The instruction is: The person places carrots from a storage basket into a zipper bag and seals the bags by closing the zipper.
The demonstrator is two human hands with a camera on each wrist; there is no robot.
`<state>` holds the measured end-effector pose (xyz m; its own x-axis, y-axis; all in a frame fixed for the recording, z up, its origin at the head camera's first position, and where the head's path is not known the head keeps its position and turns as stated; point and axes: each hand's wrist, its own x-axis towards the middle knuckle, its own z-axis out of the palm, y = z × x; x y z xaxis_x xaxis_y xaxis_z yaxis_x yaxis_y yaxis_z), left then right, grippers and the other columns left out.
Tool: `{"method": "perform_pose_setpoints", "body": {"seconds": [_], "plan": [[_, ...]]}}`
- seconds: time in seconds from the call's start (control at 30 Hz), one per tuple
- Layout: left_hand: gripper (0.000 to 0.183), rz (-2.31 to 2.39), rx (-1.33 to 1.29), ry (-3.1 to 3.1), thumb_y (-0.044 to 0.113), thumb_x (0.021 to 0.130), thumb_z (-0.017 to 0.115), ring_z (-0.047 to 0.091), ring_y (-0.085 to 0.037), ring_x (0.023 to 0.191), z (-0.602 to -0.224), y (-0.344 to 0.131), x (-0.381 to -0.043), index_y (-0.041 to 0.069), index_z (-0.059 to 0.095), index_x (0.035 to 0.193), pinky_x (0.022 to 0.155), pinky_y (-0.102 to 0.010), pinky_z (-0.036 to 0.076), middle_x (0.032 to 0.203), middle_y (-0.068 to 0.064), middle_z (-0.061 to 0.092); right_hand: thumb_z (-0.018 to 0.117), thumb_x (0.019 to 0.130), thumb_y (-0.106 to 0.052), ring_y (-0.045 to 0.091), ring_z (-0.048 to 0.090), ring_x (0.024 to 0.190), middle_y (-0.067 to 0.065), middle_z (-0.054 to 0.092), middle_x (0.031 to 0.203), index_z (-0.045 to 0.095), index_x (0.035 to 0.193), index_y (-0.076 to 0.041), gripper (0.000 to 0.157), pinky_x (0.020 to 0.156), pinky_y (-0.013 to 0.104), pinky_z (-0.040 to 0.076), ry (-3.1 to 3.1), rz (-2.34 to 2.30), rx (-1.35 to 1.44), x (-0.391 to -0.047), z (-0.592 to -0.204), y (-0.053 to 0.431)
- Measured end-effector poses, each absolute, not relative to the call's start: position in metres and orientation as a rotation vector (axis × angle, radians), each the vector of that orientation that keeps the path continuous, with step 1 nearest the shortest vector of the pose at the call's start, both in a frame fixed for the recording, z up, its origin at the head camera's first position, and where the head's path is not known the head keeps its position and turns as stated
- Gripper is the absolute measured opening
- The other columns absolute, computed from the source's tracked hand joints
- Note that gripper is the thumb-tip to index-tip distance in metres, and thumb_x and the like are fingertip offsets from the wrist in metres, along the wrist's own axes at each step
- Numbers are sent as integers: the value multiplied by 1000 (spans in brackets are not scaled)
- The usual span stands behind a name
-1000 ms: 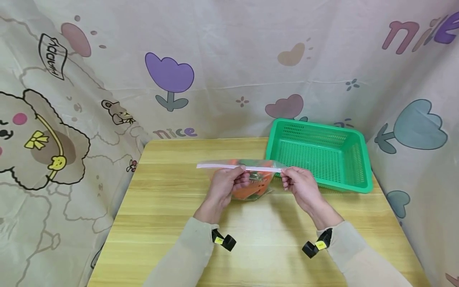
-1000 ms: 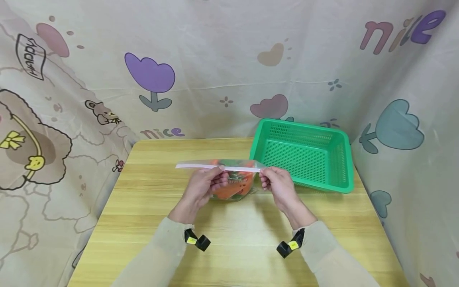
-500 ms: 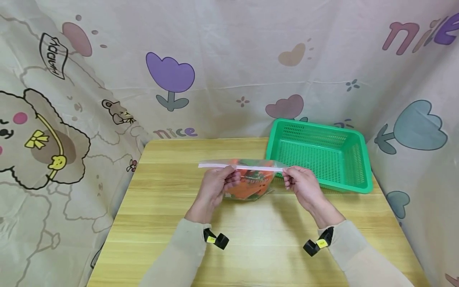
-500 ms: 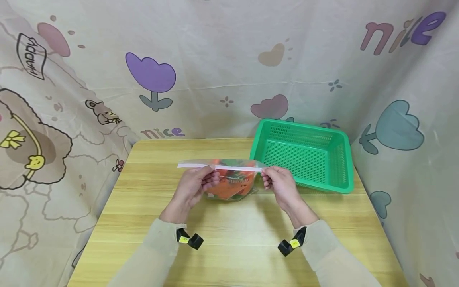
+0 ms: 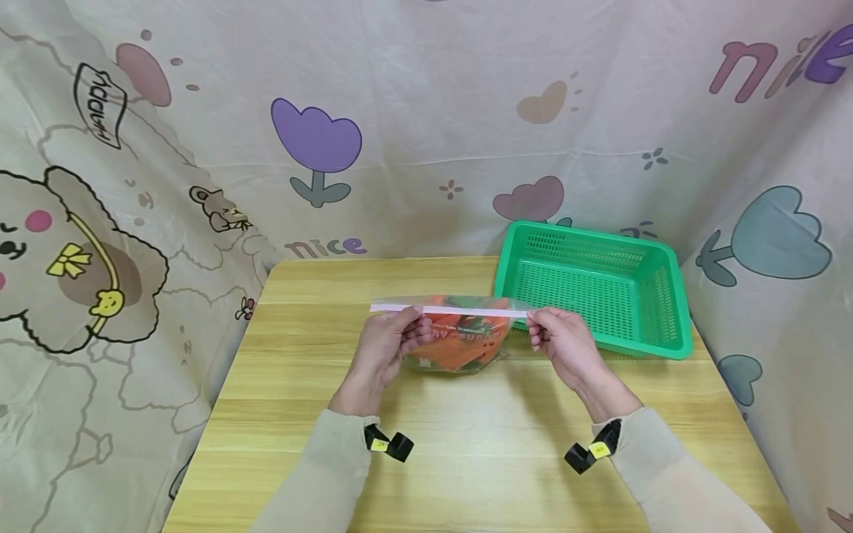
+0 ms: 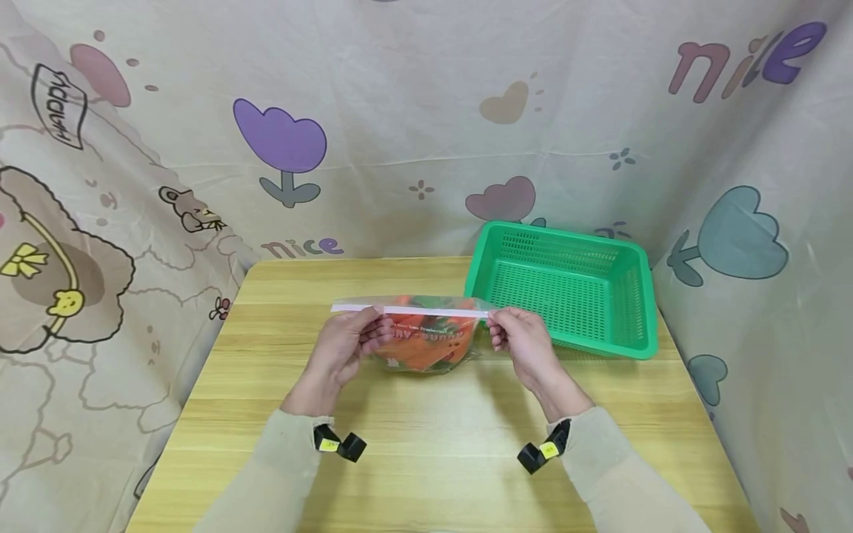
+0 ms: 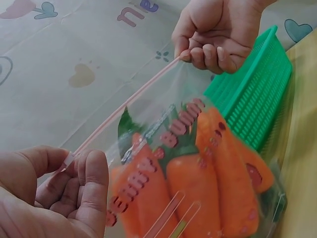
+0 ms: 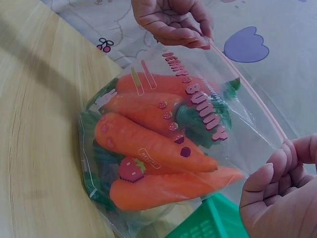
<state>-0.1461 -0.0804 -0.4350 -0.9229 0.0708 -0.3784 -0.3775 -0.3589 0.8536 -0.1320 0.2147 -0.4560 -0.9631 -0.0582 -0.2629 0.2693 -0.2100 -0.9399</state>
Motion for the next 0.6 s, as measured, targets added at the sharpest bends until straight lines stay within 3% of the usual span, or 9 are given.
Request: {"method": "perform_pose_setpoints", "body": {"seconds": [0.13,0.43,0.6], "plan": [[23,2346,-405,1598,10,105,62,76,-13,72,-434,-88,-146,-7,70,117,70,-24,62,81,-6,75,54,107,-11,10,54,71,-3,63,80,68,88,-7,23,65,22,49,1827,-2282,250,-133,-456,215],[14,2422,-439,1564,9,103,64,74,-15,69,-432,-103,-149,0,74,97,70,-25,62,83,-8,75,54,106,-10,9,54,70,-4,63,79,69,86,-10,26,64,22,49,1808,-2300,262,-134,-456,216],[14,2444,-473,1559,11,103,65,73,-16,72,-432,-111,-150,1,74,97,74,-27,63,84,-8,74,53,107,-10,9,54,69,-4,63,79,69,84,-14,28,65,22,49,1809,-2299,264,-135,-457,216]]}}
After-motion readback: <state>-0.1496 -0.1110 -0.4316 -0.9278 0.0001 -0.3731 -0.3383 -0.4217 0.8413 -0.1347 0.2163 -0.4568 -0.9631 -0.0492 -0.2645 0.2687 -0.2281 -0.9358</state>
